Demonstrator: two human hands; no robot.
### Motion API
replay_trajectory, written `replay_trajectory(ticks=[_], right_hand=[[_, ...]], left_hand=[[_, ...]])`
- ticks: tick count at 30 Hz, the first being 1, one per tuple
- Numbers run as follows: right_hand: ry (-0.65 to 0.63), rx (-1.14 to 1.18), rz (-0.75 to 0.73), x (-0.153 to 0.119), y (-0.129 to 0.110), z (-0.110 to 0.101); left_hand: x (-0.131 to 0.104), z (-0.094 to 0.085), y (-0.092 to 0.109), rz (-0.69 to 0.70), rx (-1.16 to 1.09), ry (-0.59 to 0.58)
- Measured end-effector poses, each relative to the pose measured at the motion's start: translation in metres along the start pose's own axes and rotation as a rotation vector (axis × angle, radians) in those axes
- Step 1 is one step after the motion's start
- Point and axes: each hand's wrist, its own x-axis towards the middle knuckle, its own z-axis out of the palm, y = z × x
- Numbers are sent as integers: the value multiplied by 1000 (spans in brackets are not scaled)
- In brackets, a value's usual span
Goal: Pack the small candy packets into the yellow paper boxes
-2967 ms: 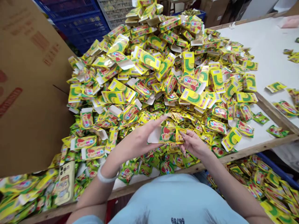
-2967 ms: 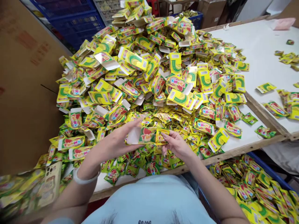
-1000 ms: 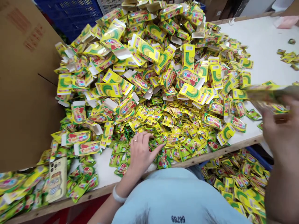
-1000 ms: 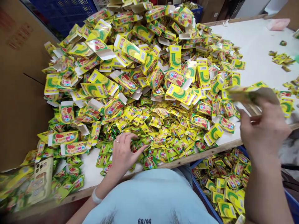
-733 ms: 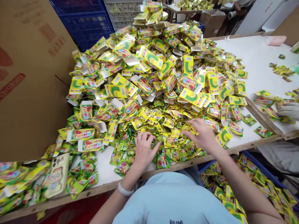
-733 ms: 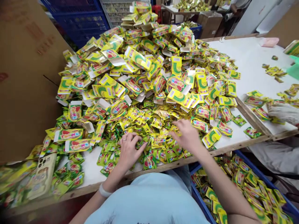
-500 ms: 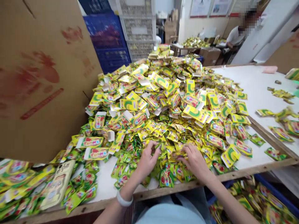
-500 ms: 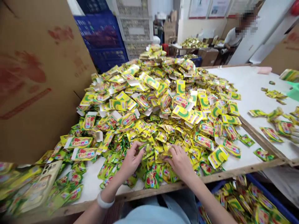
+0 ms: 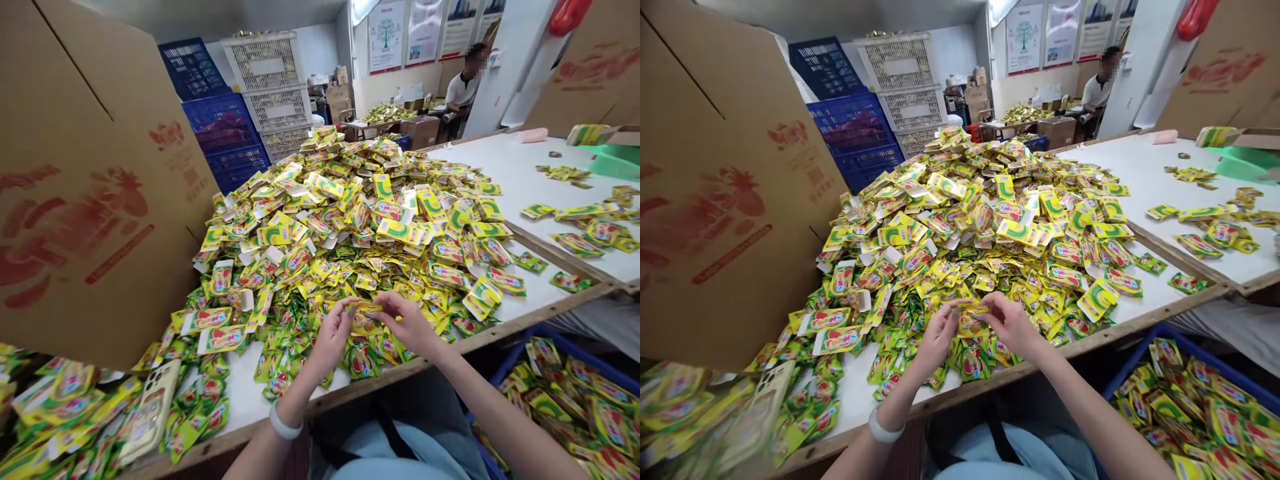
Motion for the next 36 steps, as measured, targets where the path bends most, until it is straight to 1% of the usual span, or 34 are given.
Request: replay_trajectory(ticks=[2,3,4,5,7,8,9,10,11,12,14,15,17,19,20,21,22,23,24,25,26,28,30,31,33,35,36], right_hand=[[85,14,25,-4,3,1],[104,66,56,-6,4,1],[91,149,96,-8,5,2],[39,251,141,-9,6,2],[-91,459,224,-12,9,2],[-118,542,255,-12,11,1],[-101,601,279,-12,13,-1],[-42,634,293,-13,16,-5],[45,641,297,-13,20,-10],[138,628,296,-15,24,-15],[282,562,293,-19,32,-27],[319,516,296,-23,36,-33],[338,428,311,-32,42,-44],[348,356,321,-44,46,-54],[360,331,327,-49,47,-59],[374,317,337,-54,47,-65],[390,316,352,-58,46,-72],[399,324,370,-62,45,-79],[407,340,387,-64,43,-86],[419,363,393,-64,42,-92],[429,390,389,-62,39,-97],[424,460,361,-55,34,-98],[355,545,350,-44,27,-86],[290,583,356,-38,22,-76],[128,624,373,-29,13,-51],[-17,624,369,-24,5,-30],[-49,618,356,-22,1,-24]], left_hand=[[-4,4,0,31,23,13],[-5,7,0,50,51,28],[-6,9,0,72,93,36],[-5,11,1,99,146,25],[0,16,6,192,280,-45],[5,19,10,250,356,-95],[14,22,16,310,436,-139],[26,25,23,367,522,-165],[42,29,31,423,616,-171],[62,33,38,476,716,-160],[111,45,51,608,925,-123],[138,51,54,674,1013,-143],[191,65,55,758,1152,-227],[232,75,51,740,1201,-268],[245,77,48,726,1190,-279],[252,76,44,720,1155,-284],[253,73,41,726,1094,-288],[248,68,39,732,1000,-286],[238,61,36,729,887,-272],[222,54,33,711,774,-246],[203,46,29,678,671,-209],[157,35,21,594,560,-106],[109,31,11,487,475,7],[87,32,7,366,343,64],[53,34,2,116,101,48],[32,34,0,-141,-138,0],[26,32,0,-241,-233,-8]])
